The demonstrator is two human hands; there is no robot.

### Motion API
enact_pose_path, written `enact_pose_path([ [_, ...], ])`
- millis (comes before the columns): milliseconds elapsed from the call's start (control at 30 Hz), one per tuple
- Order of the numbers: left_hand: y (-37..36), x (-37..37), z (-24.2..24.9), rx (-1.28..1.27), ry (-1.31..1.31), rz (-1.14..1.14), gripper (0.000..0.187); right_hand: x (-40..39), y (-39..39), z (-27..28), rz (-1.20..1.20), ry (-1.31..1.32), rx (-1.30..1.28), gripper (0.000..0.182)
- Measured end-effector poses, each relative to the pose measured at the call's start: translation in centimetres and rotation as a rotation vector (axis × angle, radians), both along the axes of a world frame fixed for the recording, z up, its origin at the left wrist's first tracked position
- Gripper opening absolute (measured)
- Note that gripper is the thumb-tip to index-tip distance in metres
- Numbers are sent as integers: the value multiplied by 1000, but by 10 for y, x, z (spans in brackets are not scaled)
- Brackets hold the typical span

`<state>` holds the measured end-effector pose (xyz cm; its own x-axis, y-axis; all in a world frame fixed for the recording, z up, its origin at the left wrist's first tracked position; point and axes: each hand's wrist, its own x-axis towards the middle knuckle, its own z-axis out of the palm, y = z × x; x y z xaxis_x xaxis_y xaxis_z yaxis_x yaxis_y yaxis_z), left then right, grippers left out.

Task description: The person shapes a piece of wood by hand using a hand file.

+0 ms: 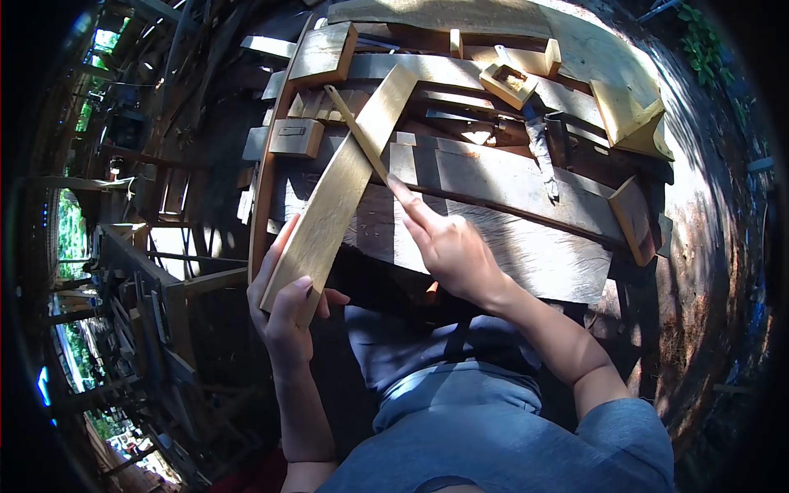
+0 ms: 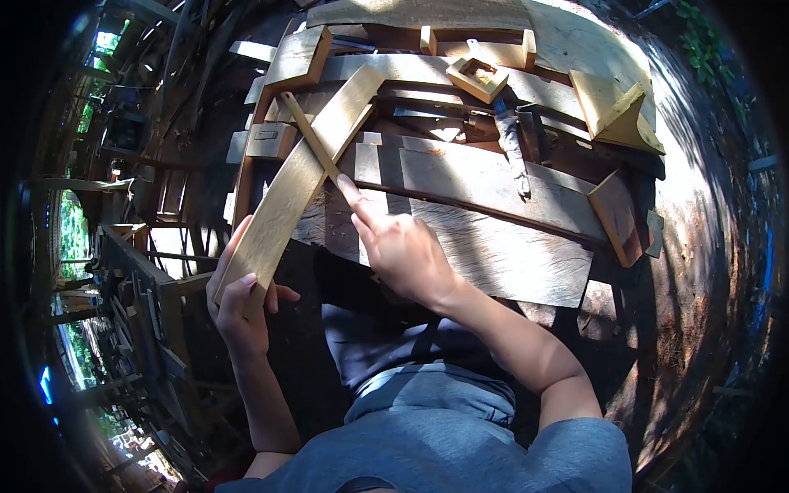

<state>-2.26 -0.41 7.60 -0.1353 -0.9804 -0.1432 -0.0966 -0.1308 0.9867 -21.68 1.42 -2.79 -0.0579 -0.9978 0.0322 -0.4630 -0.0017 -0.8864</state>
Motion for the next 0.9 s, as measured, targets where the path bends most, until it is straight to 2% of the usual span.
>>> enact_pose_path([
  [33,1,0,-1,-4,0,4,69,3,7,-7,-23,29,-111,48],
  [133,4,0,-1,-10,-49,-16,71,-24,-35,11,-28,-12,297,48],
  [167,4,-1,0,-17,-97,-30,74,-35,-59,-10,-10,4,274,47],
  [200,5,-1,0,-27,-94,-31,74,-39,-84,-42,-107,-54,-2,48],
  [233,5,-1,-1,-19,-83,-30,74,-46,-97,-13,-95,-47,330,47],
  [300,6,-1,0,-15,-70,-21,74,-39,-113,-14,-163,124,-34,48],
  [333,7,-1,-1,-14,-66,-19,74,-48,-98,-17,-105,-61,308,49],
  [367,6,-1,-3,-13,-61,-18,74,-42,-85,-25,-97,69,67,46],
  [467,4,2,-3,-8,-35,-36,69,-27,-40,0,-12,123,193,39],
  [533,4,1,-3,-6,-63,-35,72,-31,-33,-2,-31,96,74,34],
  [567,5,1,-3,-7,-96,-39,74,-37,-51,-21,-54,57,-26,37],
  [600,5,1,-2,-9,-97,-48,74,-48,-74,-23,-38,58,62,42],
  [633,5,1,-2,-5,-98,-53,74,-54,-98,-42,-70,18,-60,45],
  [700,5,2,-1,-12,-100,-44,74,-63,-135,-41,-116,167,57,43],
  [767,6,1,-2,24,-74,-32,74,-62,-139,-27,-111,209,175,45],
  [800,5,2,-1,19,-68,-24,74,-62,-135,-33,-111,186,102,44],
  [833,4,2,0,12,-31,-54,72,-57,-111,6,-48,157,285,45],
  [867,4,2,1,13,6,-81,70,-48,-91,16,-16,213,258,45],
  [900,4,3,2,18,39,-109,68,-39,-71,11,12,191,122,45],
])
